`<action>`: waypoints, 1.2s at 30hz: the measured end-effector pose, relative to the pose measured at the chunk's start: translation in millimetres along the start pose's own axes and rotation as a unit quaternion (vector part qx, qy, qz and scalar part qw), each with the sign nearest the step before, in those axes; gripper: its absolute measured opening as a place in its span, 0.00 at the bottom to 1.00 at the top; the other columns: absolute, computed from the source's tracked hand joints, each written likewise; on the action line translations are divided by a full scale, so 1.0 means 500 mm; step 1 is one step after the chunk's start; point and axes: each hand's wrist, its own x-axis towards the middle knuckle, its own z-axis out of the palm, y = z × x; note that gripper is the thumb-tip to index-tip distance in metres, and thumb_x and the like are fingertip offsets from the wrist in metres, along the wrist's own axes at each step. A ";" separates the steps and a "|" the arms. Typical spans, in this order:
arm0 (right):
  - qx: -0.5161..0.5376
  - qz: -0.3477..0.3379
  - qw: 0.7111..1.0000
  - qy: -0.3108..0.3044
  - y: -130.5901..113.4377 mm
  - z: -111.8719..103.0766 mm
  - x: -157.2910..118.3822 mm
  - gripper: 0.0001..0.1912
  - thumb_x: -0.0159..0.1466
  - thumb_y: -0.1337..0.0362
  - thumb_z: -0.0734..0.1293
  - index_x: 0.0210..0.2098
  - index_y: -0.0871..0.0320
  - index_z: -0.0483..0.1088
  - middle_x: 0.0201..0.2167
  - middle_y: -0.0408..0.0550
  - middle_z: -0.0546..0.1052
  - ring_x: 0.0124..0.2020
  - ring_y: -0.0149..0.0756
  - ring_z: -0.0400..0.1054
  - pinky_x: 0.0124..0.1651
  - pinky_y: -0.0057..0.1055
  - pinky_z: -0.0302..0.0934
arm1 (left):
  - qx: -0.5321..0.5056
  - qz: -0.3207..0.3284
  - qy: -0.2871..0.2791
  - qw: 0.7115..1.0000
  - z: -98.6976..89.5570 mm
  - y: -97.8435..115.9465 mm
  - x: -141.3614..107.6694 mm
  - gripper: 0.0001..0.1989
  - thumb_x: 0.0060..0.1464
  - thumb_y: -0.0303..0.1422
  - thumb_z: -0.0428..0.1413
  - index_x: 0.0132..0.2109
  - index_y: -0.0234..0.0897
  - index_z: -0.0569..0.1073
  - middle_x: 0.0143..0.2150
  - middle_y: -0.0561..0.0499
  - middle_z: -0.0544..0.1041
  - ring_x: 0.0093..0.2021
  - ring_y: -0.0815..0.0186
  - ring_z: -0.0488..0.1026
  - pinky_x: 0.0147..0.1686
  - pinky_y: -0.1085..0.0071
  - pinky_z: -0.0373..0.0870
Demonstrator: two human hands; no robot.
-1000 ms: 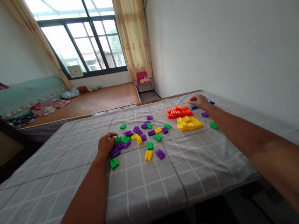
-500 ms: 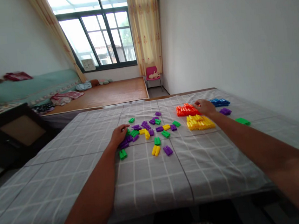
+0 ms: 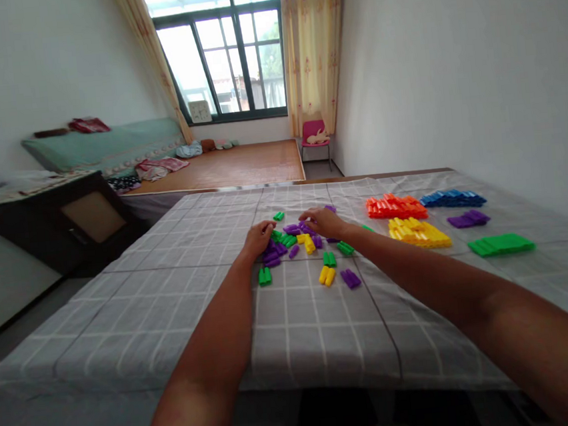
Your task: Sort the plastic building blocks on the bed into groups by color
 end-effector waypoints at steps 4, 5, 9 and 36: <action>-0.016 -0.003 0.997 -0.081 -0.034 0.020 0.050 0.18 0.63 0.63 0.66 0.52 0.58 0.72 0.46 0.52 0.78 0.46 0.39 0.71 0.48 0.30 0.61 | -0.031 0.016 -0.007 0.999 0.008 -0.011 0.003 0.16 0.57 0.34 0.48 0.44 0.36 0.78 0.41 0.47 0.80 0.43 0.63 0.76 0.45 0.67 0.70; -0.017 -0.005 0.994 -0.109 -0.038 0.021 0.054 0.19 0.62 0.63 0.67 0.52 0.57 0.72 0.45 0.51 0.78 0.44 0.38 0.72 0.46 0.29 0.61 | -0.043 0.016 -0.008 0.999 0.010 -0.012 0.003 0.15 0.57 0.35 0.48 0.43 0.36 0.77 0.41 0.47 0.80 0.42 0.63 0.76 0.44 0.67 0.71; -0.032 -0.002 0.989 -0.143 -0.038 0.009 0.046 0.19 0.59 0.66 0.68 0.50 0.56 0.73 0.45 0.48 0.78 0.43 0.36 0.72 0.44 0.26 0.62 | -0.128 -0.026 0.000 0.991 0.011 -0.018 0.005 0.14 0.55 0.36 0.50 0.42 0.35 0.77 0.40 0.46 0.80 0.39 0.63 0.77 0.39 0.68 0.72; 0.192 0.187 0.963 0.000 0.056 -0.006 -0.011 0.13 0.58 0.71 0.65 0.42 0.60 0.73 0.36 0.47 0.79 0.35 0.31 0.72 0.37 0.25 0.65 | -0.233 -0.127 0.025 0.964 -0.003 -0.022 0.001 0.14 0.53 0.36 0.53 0.41 0.32 0.76 0.40 0.44 0.79 0.37 0.64 0.77 0.37 0.67 0.72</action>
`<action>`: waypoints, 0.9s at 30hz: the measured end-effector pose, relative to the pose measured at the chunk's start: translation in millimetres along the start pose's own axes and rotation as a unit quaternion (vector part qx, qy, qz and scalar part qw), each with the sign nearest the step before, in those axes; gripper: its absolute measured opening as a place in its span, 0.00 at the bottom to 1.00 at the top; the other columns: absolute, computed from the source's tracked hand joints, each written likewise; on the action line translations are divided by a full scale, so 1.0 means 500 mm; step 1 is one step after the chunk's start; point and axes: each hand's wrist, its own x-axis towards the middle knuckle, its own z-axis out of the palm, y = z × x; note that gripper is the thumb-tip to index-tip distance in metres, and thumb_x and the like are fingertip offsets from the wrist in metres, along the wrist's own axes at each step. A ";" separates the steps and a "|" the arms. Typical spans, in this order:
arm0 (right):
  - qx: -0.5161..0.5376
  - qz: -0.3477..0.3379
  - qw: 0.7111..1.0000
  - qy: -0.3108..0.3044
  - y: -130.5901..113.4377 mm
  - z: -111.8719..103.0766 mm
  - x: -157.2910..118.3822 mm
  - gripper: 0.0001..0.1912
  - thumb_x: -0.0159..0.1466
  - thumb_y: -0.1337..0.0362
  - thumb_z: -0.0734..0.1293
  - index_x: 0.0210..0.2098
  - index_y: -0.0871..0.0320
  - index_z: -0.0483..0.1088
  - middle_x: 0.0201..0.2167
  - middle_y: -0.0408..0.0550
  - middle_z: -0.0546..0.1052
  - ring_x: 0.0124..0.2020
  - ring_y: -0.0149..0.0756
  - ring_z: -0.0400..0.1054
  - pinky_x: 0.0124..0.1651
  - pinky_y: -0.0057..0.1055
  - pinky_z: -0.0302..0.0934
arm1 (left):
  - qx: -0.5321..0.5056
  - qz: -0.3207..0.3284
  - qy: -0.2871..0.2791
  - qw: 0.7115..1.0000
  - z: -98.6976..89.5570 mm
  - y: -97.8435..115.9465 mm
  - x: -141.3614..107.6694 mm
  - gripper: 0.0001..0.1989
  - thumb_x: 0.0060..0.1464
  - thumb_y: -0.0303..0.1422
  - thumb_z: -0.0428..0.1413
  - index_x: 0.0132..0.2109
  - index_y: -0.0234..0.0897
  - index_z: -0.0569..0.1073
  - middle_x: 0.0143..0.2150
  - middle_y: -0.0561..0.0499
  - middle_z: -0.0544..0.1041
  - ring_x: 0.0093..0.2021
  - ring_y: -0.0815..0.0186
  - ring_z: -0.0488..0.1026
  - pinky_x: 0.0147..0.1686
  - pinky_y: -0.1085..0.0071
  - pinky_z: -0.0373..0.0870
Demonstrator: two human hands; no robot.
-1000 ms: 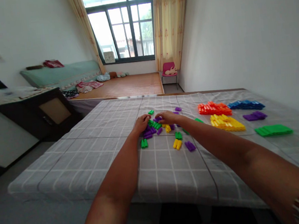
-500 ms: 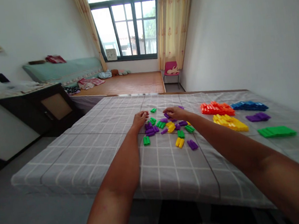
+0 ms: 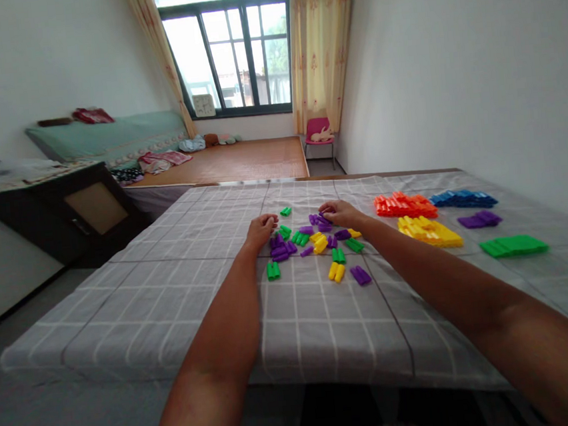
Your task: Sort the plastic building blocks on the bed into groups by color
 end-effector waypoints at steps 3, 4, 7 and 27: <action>-0.100 0.005 0.995 0.017 0.014 -0.014 0.010 0.13 0.58 0.69 0.64 0.42 0.60 0.75 0.38 0.48 0.79 0.37 0.33 0.72 0.37 0.24 0.63 | 0.005 0.005 -0.003 1.000 0.000 0.001 -0.002 0.14 0.53 0.36 0.53 0.42 0.32 0.76 0.40 0.44 0.80 0.37 0.65 0.77 0.37 0.68 0.72; -0.119 0.013 0.993 0.007 0.017 -0.017 0.012 0.13 0.58 0.69 0.64 0.42 0.60 0.76 0.37 0.48 0.80 0.36 0.33 0.72 0.36 0.24 0.63 | 0.007 0.008 -0.004 1.000 0.000 0.000 -0.002 0.14 0.53 0.36 0.53 0.42 0.32 0.76 0.40 0.44 0.80 0.37 0.65 0.77 0.37 0.69 0.72; -0.139 0.020 0.990 -0.029 0.019 -0.022 0.019 0.13 0.58 0.67 0.64 0.41 0.61 0.77 0.33 0.47 0.80 0.32 0.32 0.71 0.32 0.24 0.61 | 0.012 0.014 -0.009 1.000 0.000 -0.001 -0.001 0.14 0.53 0.35 0.52 0.41 0.32 0.76 0.40 0.44 0.80 0.37 0.65 0.77 0.36 0.69 0.72; -0.232 -0.176 0.952 -0.090 -0.022 -0.016 0.077 0.14 0.55 0.72 0.68 0.41 0.58 0.78 0.41 0.47 0.80 0.41 0.35 0.72 0.43 0.24 0.62 | 0.037 0.016 -0.029 0.999 -0.012 0.004 0.004 0.19 0.49 0.43 0.55 0.41 0.32 0.76 0.40 0.44 0.80 0.38 0.62 0.78 0.38 0.66 0.74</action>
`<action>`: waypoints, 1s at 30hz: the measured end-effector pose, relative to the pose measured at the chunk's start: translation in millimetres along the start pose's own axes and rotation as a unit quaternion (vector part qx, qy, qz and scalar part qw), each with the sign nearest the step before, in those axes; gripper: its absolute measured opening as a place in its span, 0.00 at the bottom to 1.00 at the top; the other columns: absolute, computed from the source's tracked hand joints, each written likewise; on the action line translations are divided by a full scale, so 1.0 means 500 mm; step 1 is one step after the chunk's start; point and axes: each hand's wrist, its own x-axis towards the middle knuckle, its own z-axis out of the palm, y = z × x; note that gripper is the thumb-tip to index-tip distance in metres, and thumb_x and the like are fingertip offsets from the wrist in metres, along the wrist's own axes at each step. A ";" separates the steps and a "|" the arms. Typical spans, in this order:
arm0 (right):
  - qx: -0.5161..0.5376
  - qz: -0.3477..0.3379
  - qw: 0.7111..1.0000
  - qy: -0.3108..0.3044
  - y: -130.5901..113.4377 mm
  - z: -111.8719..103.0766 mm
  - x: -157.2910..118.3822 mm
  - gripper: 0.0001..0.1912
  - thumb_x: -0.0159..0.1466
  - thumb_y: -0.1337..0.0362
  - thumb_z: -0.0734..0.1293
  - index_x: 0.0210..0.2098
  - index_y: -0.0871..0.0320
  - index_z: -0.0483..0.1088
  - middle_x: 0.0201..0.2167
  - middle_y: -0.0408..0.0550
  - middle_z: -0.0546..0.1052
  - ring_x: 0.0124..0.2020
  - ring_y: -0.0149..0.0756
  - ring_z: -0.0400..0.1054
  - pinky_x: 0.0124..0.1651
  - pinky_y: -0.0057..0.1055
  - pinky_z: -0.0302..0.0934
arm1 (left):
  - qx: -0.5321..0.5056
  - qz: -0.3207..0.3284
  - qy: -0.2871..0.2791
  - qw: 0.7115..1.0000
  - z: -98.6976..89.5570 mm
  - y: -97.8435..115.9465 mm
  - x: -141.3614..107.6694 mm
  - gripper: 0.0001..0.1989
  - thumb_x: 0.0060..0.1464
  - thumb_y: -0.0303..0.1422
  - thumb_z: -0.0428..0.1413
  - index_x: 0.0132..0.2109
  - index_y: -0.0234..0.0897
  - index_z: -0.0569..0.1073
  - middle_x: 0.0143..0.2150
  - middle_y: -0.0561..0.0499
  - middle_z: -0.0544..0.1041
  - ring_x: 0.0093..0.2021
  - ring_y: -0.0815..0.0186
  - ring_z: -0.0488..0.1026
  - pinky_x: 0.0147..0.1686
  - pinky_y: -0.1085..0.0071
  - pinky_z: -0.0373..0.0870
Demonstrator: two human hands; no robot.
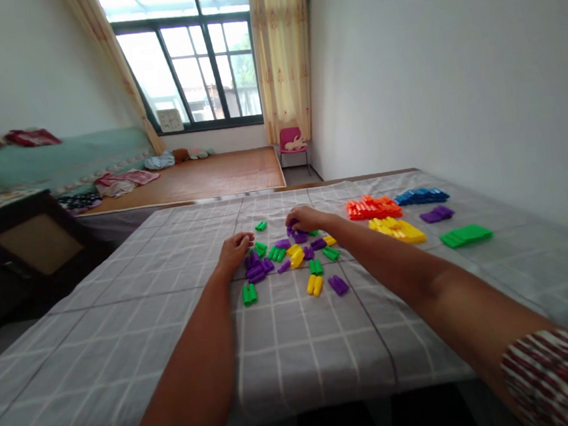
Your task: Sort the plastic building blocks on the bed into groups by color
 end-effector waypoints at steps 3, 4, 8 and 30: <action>0.022 0.006 0.996 0.083 -0.006 -0.027 -0.047 0.11 0.56 0.71 0.69 0.40 0.60 0.77 0.39 0.49 0.80 0.41 0.35 0.72 0.44 0.26 0.61 | 0.010 -0.004 -0.006 1.000 -0.007 0.005 -0.001 0.21 0.47 0.46 0.57 0.41 0.34 0.76 0.40 0.45 0.81 0.39 0.60 0.78 0.41 0.64 0.75; 0.035 0.006 0.994 0.105 -0.003 -0.036 -0.069 0.11 0.57 0.70 0.69 0.40 0.60 0.77 0.38 0.48 0.80 0.40 0.34 0.72 0.44 0.26 0.61 | 0.011 -0.007 -0.008 1.000 -0.009 0.007 -0.001 0.21 0.46 0.47 0.57 0.41 0.34 0.76 0.40 0.45 0.81 0.40 0.60 0.78 0.42 0.63 0.75; 0.093 0.050 0.982 0.158 0.072 -0.084 -0.192 0.09 0.57 0.65 0.71 0.38 0.57 0.77 0.34 0.45 0.80 0.35 0.32 0.72 0.40 0.25 0.62 | 0.008 -0.020 -0.006 1.000 -0.011 0.016 -0.005 0.21 0.44 0.46 0.58 0.41 0.36 0.77 0.41 0.46 0.81 0.43 0.58 0.77 0.46 0.61 0.73; -0.086 0.568 0.811 0.111 0.560 -0.118 -0.688 0.13 0.59 0.57 0.66 0.35 0.57 0.80 0.35 0.51 0.81 0.35 0.37 0.73 0.31 0.27 0.57 | 0.154 -0.043 0.003 0.987 -0.012 0.066 -0.014 0.17 0.43 0.46 0.56 0.39 0.43 0.78 0.42 0.50 0.81 0.45 0.56 0.77 0.49 0.62 0.73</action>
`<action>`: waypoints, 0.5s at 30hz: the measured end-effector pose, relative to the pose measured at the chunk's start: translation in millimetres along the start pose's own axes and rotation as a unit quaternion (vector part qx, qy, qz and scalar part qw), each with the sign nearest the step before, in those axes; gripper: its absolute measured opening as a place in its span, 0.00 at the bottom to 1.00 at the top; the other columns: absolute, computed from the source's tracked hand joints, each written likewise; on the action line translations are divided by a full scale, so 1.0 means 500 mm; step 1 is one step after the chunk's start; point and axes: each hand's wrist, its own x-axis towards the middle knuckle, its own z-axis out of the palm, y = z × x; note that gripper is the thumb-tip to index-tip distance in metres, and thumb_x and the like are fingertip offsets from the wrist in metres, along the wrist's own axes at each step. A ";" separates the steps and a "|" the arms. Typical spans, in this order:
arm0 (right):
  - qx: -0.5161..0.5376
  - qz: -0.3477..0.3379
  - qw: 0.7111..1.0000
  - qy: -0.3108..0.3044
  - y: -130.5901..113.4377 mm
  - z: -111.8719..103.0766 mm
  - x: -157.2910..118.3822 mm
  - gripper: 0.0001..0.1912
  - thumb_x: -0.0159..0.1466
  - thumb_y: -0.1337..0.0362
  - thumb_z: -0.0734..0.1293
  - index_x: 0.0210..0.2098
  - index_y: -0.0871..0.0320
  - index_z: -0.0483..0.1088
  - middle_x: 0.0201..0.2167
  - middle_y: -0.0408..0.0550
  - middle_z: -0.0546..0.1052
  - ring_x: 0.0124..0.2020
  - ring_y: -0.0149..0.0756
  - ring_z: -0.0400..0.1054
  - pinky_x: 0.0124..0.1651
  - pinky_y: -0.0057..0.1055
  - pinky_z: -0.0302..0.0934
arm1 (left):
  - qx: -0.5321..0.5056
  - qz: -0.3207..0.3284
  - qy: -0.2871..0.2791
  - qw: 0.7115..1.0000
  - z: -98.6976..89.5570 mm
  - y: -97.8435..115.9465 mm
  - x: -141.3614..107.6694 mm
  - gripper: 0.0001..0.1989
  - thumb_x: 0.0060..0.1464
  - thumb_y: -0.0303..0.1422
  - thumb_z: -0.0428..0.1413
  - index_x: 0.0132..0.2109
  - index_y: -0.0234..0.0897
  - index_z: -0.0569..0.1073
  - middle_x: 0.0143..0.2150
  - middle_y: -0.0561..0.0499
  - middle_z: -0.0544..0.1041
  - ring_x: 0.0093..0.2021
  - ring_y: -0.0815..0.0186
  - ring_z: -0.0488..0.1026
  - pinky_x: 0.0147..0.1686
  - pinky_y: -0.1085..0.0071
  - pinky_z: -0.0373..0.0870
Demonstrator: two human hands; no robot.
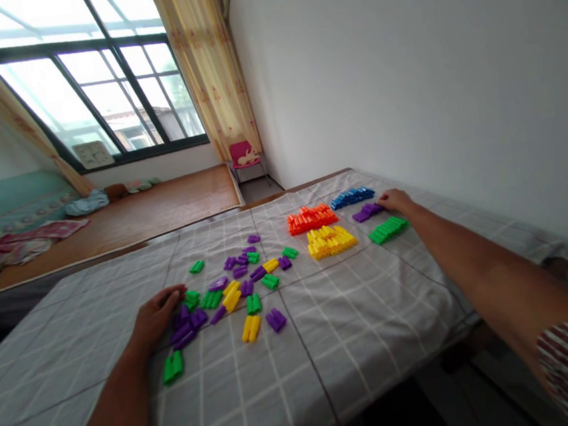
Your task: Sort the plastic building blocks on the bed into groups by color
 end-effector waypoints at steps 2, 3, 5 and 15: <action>-0.022 -0.004 1.000 -0.014 -0.001 -0.007 0.000 0.15 0.62 0.56 0.64 0.36 0.58 0.80 0.38 0.53 0.80 0.37 0.38 0.73 0.32 0.27 0.57 | 0.007 0.003 -0.002 1.000 0.000 -0.002 0.001 0.18 0.43 0.46 0.56 0.39 0.42 0.78 0.42 0.49 0.81 0.45 0.56 0.77 0.48 0.63 0.73; -0.029 -0.007 0.999 -0.017 0.000 -0.014 0.000 0.17 0.63 0.56 0.62 0.36 0.59 0.79 0.39 0.54 0.80 0.38 0.39 0.73 0.33 0.27 0.58 | 0.013 0.005 -0.002 1.000 0.000 -0.004 0.002 0.19 0.43 0.46 0.56 0.40 0.41 0.78 0.42 0.49 0.81 0.45 0.56 0.77 0.48 0.64 0.73; -0.033 -0.007 0.999 0.007 -0.003 -0.034 -0.003 0.20 0.65 0.56 0.59 0.37 0.61 0.79 0.40 0.57 0.80 0.40 0.42 0.72 0.35 0.29 0.58 | 0.028 0.012 -0.004 1.000 0.000 -0.010 0.005 0.21 0.44 0.46 0.56 0.41 0.39 0.78 0.42 0.48 0.81 0.45 0.56 0.77 0.47 0.65 0.73; 0.165 -0.337 0.920 0.109 -0.390 -0.093 -0.146 0.14 0.64 0.59 0.61 0.43 0.58 0.74 0.38 0.50 0.79 0.35 0.37 0.72 0.39 0.30 0.63 | 0.052 0.087 -0.008 0.995 0.022 -0.040 0.011 0.21 0.50 0.43 0.51 0.43 0.34 0.78 0.42 0.45 0.81 0.43 0.59 0.76 0.46 0.65 0.71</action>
